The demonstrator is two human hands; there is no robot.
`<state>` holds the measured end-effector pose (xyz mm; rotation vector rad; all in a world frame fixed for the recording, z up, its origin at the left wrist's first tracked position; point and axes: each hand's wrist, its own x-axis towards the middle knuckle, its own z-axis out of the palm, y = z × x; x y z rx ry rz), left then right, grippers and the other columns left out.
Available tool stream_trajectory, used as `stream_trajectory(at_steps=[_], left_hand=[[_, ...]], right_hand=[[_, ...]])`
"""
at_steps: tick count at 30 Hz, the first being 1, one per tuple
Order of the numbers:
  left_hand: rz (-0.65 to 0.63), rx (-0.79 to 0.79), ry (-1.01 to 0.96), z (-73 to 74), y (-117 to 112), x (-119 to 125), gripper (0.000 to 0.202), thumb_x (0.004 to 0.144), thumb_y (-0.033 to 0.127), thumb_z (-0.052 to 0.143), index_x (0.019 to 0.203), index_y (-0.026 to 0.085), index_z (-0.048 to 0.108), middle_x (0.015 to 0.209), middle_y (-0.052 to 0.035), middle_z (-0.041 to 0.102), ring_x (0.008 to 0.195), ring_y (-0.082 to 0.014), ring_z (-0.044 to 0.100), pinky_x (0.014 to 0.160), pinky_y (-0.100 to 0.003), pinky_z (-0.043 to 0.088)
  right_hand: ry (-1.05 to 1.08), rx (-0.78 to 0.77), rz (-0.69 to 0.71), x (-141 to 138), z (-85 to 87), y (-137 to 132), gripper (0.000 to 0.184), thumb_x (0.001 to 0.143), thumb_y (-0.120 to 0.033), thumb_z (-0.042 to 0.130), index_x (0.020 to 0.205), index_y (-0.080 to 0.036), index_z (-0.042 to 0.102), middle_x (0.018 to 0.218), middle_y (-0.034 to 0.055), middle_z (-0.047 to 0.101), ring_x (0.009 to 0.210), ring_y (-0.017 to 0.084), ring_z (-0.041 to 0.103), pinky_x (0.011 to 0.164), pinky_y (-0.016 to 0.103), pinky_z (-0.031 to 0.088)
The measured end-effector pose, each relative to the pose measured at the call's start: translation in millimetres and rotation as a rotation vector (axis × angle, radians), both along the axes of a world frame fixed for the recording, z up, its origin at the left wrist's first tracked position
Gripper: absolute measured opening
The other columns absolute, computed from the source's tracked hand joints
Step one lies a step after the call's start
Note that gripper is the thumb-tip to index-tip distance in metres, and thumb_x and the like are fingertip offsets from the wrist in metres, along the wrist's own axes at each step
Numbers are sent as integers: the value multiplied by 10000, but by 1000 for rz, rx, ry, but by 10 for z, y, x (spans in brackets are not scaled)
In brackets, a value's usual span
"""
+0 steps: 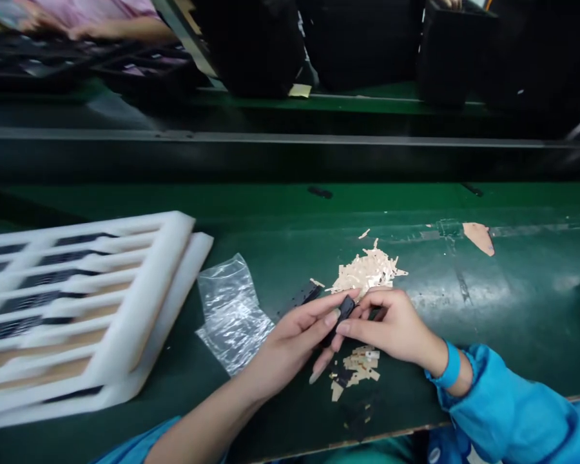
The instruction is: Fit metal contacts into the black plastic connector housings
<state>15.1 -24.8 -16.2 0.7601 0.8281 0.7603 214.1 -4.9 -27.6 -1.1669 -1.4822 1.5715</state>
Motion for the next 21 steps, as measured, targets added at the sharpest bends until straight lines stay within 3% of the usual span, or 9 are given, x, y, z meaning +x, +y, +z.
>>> stream_trajectory(at_steps=[6, 11, 15, 21], left_hand=[[-10, -138, -95, 47, 35, -69, 554, 928, 410, 778, 1426, 189, 672, 646, 44, 572, 385, -34, 422, 366, -142, 362], [-22, -124, -90, 57, 31, -68, 575, 942, 408, 765, 1452, 174, 638, 645, 41, 586, 377, -35, 430, 365, -140, 351], [-33, -111, -70, 23, 29, -60, 566, 949, 429, 757, 1440, 172, 641, 646, 37, 602, 382, -39, 445, 368, -140, 359], [-46, -114, -77, 3, 38, -57, 541, 947, 446, 758, 1410, 181, 667, 654, 42, 603, 385, -33, 440, 375, -142, 346]], right_hand=[[1, 55, -52, 53, 23, 61, 289, 797, -432, 881, 756, -193, 723, 742, 16, 669, 653, 145, 605, 555, 259, 477], [48, 245, -140, 97, 99, 45, 215, 786, -316, 899, 874, -219, 728, 899, 30, 690, 742, 152, 650, 609, 260, 563], [52, 315, -131, 85, 126, 37, 95, 879, -258, 807, 843, -224, 726, 827, 19, 687, 719, 147, 643, 597, 261, 537], [39, 286, -145, 89, 130, 60, 146, 902, -291, 783, 791, -215, 725, 774, 21, 693, 692, 155, 635, 583, 280, 499]])
